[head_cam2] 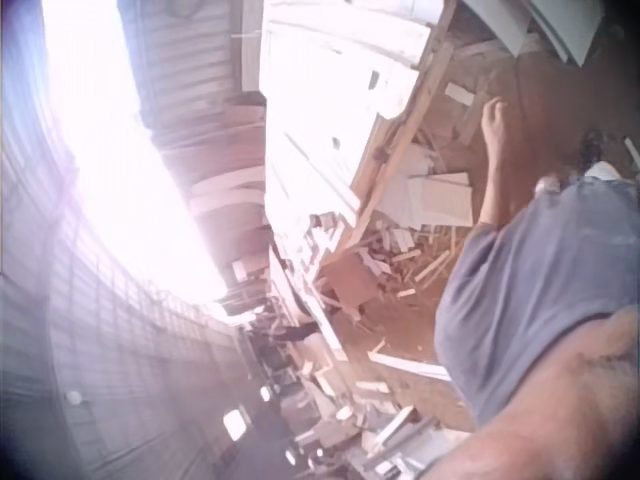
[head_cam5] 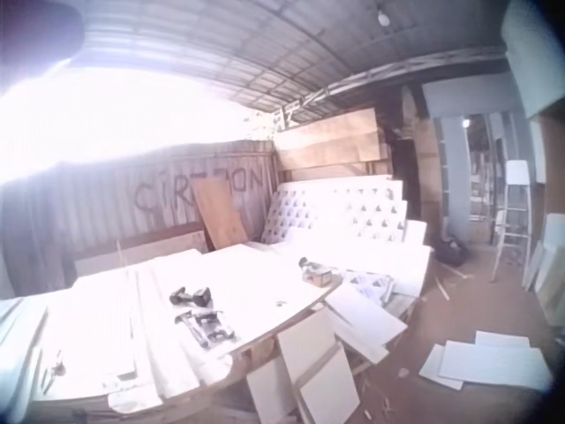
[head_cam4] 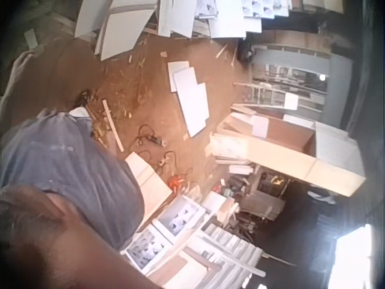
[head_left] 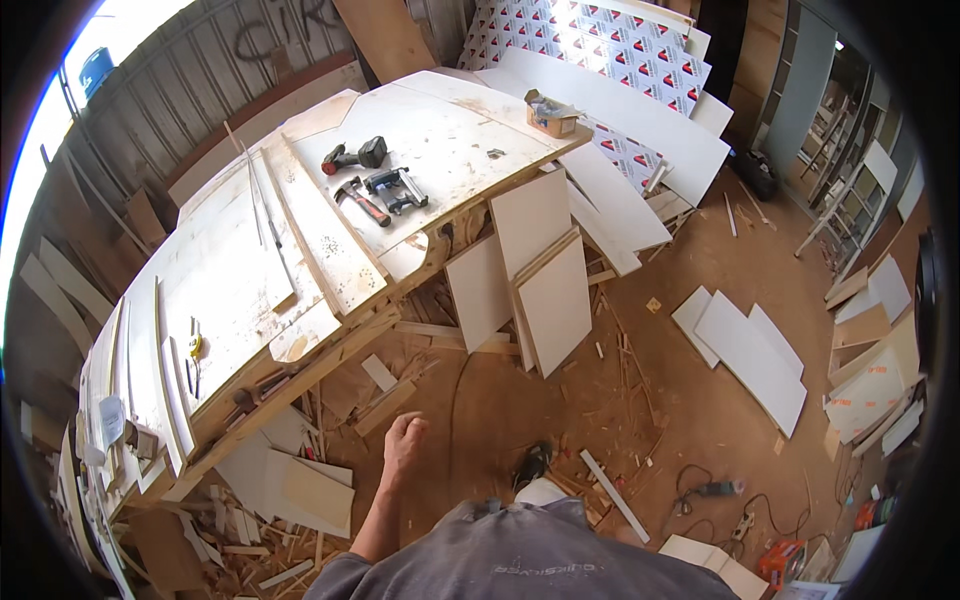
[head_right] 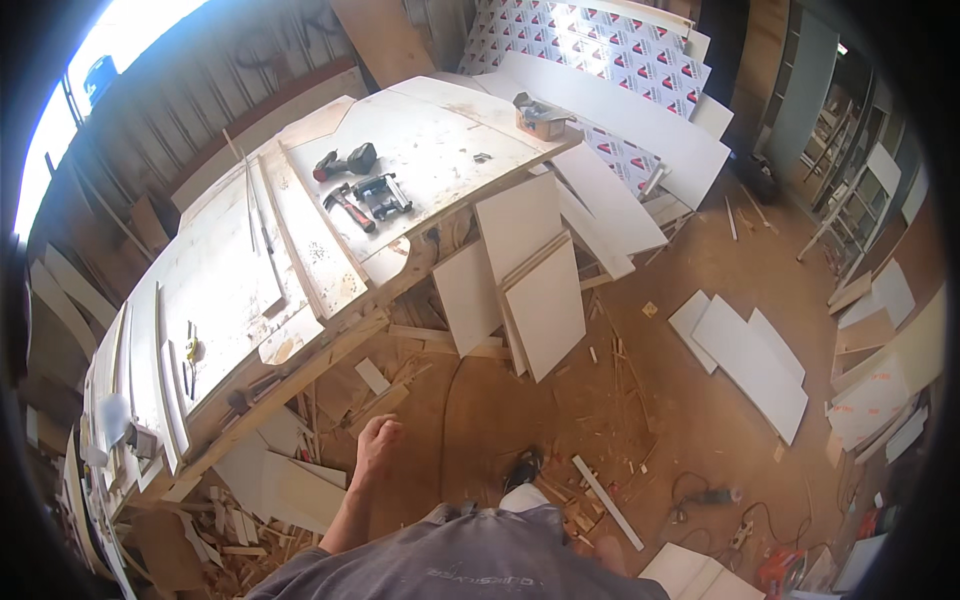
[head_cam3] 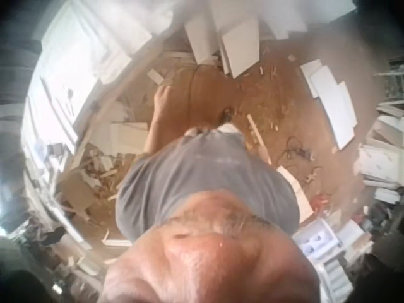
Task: The person assembles a wooden cabinet by driving screws into a side panel using a drill, then rotates the cabinet on the floor.
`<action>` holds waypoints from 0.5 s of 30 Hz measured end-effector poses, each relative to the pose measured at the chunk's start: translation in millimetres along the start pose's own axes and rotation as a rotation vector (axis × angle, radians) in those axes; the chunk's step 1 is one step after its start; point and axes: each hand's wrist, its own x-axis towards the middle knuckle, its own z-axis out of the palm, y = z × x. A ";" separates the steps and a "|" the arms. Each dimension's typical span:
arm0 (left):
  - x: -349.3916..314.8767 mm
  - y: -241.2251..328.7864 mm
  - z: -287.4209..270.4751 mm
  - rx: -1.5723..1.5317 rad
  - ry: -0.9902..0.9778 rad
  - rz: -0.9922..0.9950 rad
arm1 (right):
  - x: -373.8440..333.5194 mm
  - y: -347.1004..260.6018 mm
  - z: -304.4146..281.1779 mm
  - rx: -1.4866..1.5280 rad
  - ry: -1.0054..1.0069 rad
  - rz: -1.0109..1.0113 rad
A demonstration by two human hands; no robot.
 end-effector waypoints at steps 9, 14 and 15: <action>250.9 173.6 25.4 -0.189 0.166 0.174 | 61.6 -476.6 38.2 -0.168 0.135 -0.648; 429.6 212.5 -10.2 -0.400 0.235 0.196 | 40.5 -624.5 112.5 -0.117 -0.033 -0.799; 469.2 222.5 -16.0 -0.415 0.259 0.200 | 38.9 -654.2 124.7 -0.175 -0.044 -0.818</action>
